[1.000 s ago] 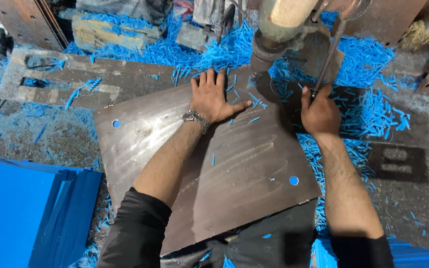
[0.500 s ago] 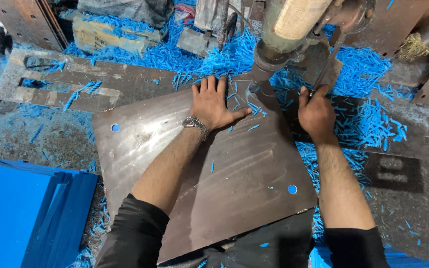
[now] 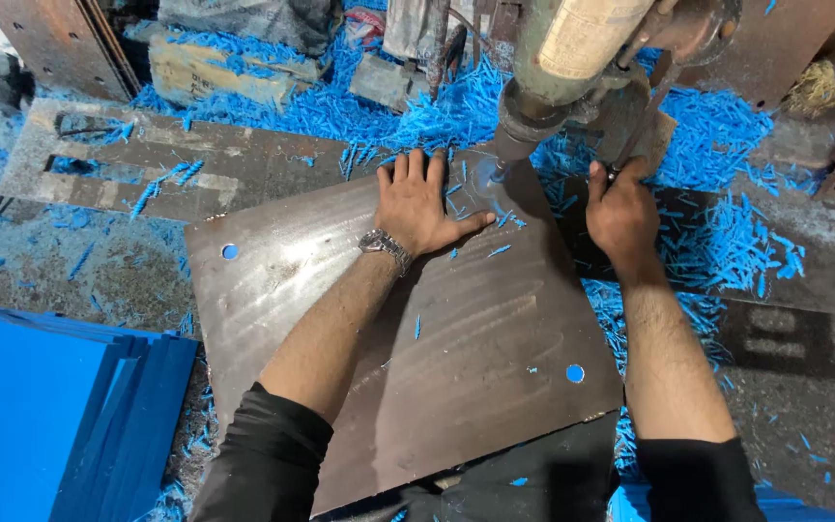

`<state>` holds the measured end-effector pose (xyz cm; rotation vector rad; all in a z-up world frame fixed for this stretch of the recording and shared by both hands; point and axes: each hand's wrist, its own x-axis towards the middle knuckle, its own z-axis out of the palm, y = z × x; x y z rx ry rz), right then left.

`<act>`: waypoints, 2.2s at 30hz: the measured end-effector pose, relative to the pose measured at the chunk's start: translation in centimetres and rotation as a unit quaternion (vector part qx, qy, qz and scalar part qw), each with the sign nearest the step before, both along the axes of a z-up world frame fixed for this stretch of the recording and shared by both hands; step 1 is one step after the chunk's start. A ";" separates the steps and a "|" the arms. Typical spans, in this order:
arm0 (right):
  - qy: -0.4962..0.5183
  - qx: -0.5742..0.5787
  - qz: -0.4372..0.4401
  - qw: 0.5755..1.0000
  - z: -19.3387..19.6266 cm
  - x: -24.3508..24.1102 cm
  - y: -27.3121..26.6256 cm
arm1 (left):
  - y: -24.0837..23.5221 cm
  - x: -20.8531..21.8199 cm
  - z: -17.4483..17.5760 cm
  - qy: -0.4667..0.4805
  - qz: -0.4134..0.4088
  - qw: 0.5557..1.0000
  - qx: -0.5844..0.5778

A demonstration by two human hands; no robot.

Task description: The person holds a square metal plate on a drill press table and drills holes through it, using a rod to clear blue plastic shavings from the bit and plate between holes. They reposition the plate to drill each corner, then place the finished plate onto a stack of blue plastic sheets.

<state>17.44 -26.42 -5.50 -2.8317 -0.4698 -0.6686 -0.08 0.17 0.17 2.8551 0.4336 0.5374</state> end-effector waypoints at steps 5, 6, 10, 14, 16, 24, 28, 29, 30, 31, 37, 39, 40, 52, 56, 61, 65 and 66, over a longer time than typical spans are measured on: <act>0.112 0.061 0.018 0.992 0.5 2.2 0.5 | 0.0 0.2 -0.4 -0.001 0.005 1.000 -0.001; 0.129 0.055 0.013 0.990 1.2 2.0 0.6 | 0.0 0.3 -0.1 -0.004 0.002 1.000 0.000; 0.062 0.045 0.027 0.997 0.4 2.4 0.7 | 0.1 0.2 -0.1 0.023 -0.003 1.000 -0.012; 0.095 0.077 0.028 0.992 -0.3 4.1 1.3 | 0.0 0.1 0.1 0.012 -0.003 1.000 -0.007; 0.098 0.067 0.022 0.993 -0.4 3.7 1.1 | -0.1 -0.2 0.1 0.016 -0.011 1.000 -0.008; 0.105 0.054 0.004 0.993 -0.7 6.9 2.2 | 0.1 -0.2 0.5 0.014 -0.012 1.000 -0.011; 0.097 0.079 0.038 0.991 0.2 6.5 2.5 | 0.1 -0.2 0.2 -0.010 -0.009 1.000 -0.006; 0.077 0.070 0.033 0.994 -0.1 7.2 2.9 | 0.1 -0.2 0.1 -0.014 -0.011 1.000 -0.005; 0.058 0.062 0.027 0.996 -0.4 7.8 3.1 | 0.1 -0.2 0.1 -0.018 -0.013 1.000 -0.004; 0.058 0.062 0.028 0.996 -0.6 8.7 3.0 | 0.1 0.0 0.0 -0.017 -0.013 1.000 -0.003; 0.032 0.066 0.042 0.996 0.2 8.5 3.6 | 0.3 0.0 0.2 -0.033 -0.026 0.999 -0.007; 0.018 0.033 0.003 0.999 -0.9 10.1 3.9 | 0.1 -0.2 0.4 0.002 -0.031 0.999 -0.028; 0.019 0.034 0.004 0.999 -1.2 10.9 3.7 | 0.2 -0.2 0.5 0.003 -0.030 0.999 -0.028; 0.082 0.081 0.060 0.992 -0.6 14.0 3.4 | -0.3 -0.5 0.7 0.022 -0.030 0.999 -0.040; -0.005 0.029 0.123 0.992 1.4 12.7 4.7 | 0.0 -0.1 1.1 0.036 -0.018 0.999 -0.035; -0.108 -0.081 0.073 0.988 -7.5 19.4 2.8 | -0.8 -0.4 0.6 0.039 -0.009 0.998 -0.040; 0.073 0.341 0.208 0.914 -6.8 21.9 4.6 | 0.1 -0.3 1.3 0.020 -0.010 0.999 -0.026; 0.261 0.668 0.310 0.625 -4.9 21.4 5.2 | 0.2 -0.2 1.4 0.031 -0.036 0.999 -0.013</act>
